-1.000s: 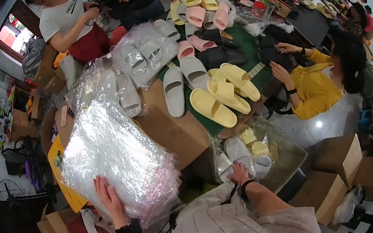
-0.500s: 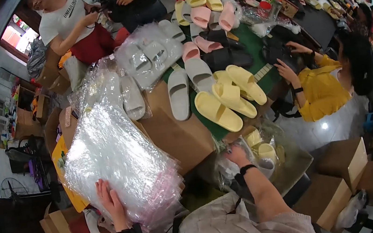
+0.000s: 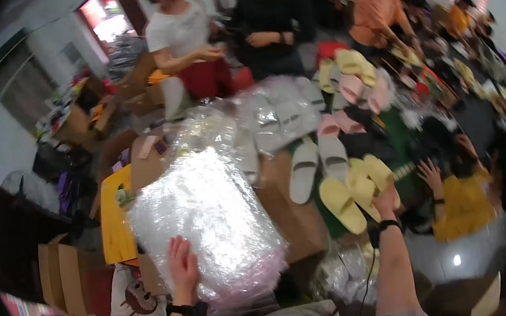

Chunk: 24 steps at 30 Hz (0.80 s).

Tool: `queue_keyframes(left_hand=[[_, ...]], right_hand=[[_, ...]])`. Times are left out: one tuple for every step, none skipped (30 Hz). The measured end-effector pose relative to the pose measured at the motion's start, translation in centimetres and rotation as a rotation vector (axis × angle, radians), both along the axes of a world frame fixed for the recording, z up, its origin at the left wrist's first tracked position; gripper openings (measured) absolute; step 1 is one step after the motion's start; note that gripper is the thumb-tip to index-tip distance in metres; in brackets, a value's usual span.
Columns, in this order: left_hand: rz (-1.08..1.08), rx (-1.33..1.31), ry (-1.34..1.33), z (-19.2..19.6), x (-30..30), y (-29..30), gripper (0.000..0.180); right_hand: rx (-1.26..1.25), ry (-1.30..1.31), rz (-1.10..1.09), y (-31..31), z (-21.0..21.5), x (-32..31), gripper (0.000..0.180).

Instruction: The recorder is packing various pairs of slides/sandals into plastic bags at a manufacturing workstation.

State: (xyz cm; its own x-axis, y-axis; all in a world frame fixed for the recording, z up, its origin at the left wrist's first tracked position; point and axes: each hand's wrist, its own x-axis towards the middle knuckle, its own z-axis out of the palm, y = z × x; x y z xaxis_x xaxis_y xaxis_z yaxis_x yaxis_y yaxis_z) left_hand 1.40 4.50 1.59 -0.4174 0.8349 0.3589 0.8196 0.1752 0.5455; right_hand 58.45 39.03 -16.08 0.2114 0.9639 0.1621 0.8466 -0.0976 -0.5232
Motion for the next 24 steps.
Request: queue_keyframes(left_hand=[[0.001,0.014,0.000,0.4,0.3,0.0,0.036],[-0.044,0.036,-0.048,-0.1,1.0,1.7,0.035],[-0.026,0.032,-0.050,0.1,0.6,0.9,0.035],[0.005,0.021,-0.008,0.4,0.1,-0.2,0.035],[0.062,0.041,0.019,0.5,-0.3,-1.4,0.035],[0.068,0.050,0.005,0.5,-0.4,-2.1,0.035],[0.051,0.056,-0.014,0.4,-0.4,-2.1,0.034],[0.050,0.060,-0.005,0.3,-0.4,-2.0,0.035],[0.041,0.077,-0.012,-0.2,-0.4,-1.4,0.035],[0.028,0.090,-0.016,-0.2,-0.4,-1.2,0.035],[0.013,0.102,-0.022,-0.2,-0.3,-1.0,0.035],[0.010,0.087,-0.055,-0.2,-0.2,-0.9,0.035],[0.005,0.091,-0.057,-0.3,-0.2,-0.9,0.035],[0.005,0.099,-0.050,-0.4,-0.2,-0.8,0.034],[0.002,0.105,-0.046,-0.6,-0.3,-0.6,0.034],[0.021,0.105,-0.046,-0.6,-0.6,-1.3,0.034],[0.023,0.109,-0.048,-0.5,-0.7,-1.7,0.034],[0.019,0.119,-0.052,-0.5,-0.7,-1.7,0.035],[0.014,0.128,-0.057,-0.4,-0.7,-1.5,0.035],[0.002,0.132,-0.067,-0.4,-0.7,-1.4,0.035],[-0.001,0.138,-0.067,-0.4,-0.8,-1.3,0.035],[-0.003,0.141,-0.068,-0.4,-0.7,-1.3,0.035],[-0.009,0.137,-0.079,-0.4,-0.8,-1.4,0.035],[-0.003,0.146,-0.092,-0.2,-0.7,-1.3,0.035]], right_hand=[[0.008,0.150,0.222,0.9,0.5,-0.2,0.091],[0.002,0.105,0.070,0.7,-1.7,3.4,0.083],[0.027,0.133,0.130,0.3,-1.6,1.2,0.077],[-0.037,0.152,0.010,-0.2,-0.9,-1.8,0.066],[-0.106,0.163,-0.115,-0.8,-0.1,-4.6,0.056],[-0.119,0.311,-0.120,-1.1,0.9,-5.4,0.047],[-0.137,0.454,-0.147,-1.6,1.0,-4.9,0.042],[-0.038,0.427,-0.148,-1.6,0.8,-4.9,0.043],[0.066,0.391,-0.173,-1.7,0.4,-3.7,0.047],[0.126,0.399,-0.181,-1.6,0.7,-3.5,0.049],[0.137,0.398,-0.179,-1.3,0.9,-3.3,0.049],[0.212,0.496,-0.139,-1.1,1.2,-3.0,0.047],[0.284,0.596,-0.100,-1.4,1.8,-3.0,0.045],[0.312,0.671,-0.078,-1.4,2.9,-3.4,0.040],[0.321,0.666,-0.085,-1.7,3.9,-3.6,0.040],[0.349,0.686,0.038,-2.4,6.3,-5.7,0.039],[0.383,0.699,0.155,-3.4,9.1,-7.5,0.038],[0.385,0.691,0.155,-4.3,11.3,-8.7,0.037],[0.395,0.681,0.146,-4.9,13.1,-9.5,0.037],[0.417,0.769,0.224,-5.6,14.6,-10.3,0.034],[0.436,0.855,0.304,-6.3,16.2,-11.0,0.032],[0.369,0.833,0.287,-7.3,17.9,-11.4,0.023],[0.366,0.821,0.280,-8.5,20.1,-12.6,0.023],[0.390,0.910,0.280,-10.0,22.8,-14.1,0.019]])
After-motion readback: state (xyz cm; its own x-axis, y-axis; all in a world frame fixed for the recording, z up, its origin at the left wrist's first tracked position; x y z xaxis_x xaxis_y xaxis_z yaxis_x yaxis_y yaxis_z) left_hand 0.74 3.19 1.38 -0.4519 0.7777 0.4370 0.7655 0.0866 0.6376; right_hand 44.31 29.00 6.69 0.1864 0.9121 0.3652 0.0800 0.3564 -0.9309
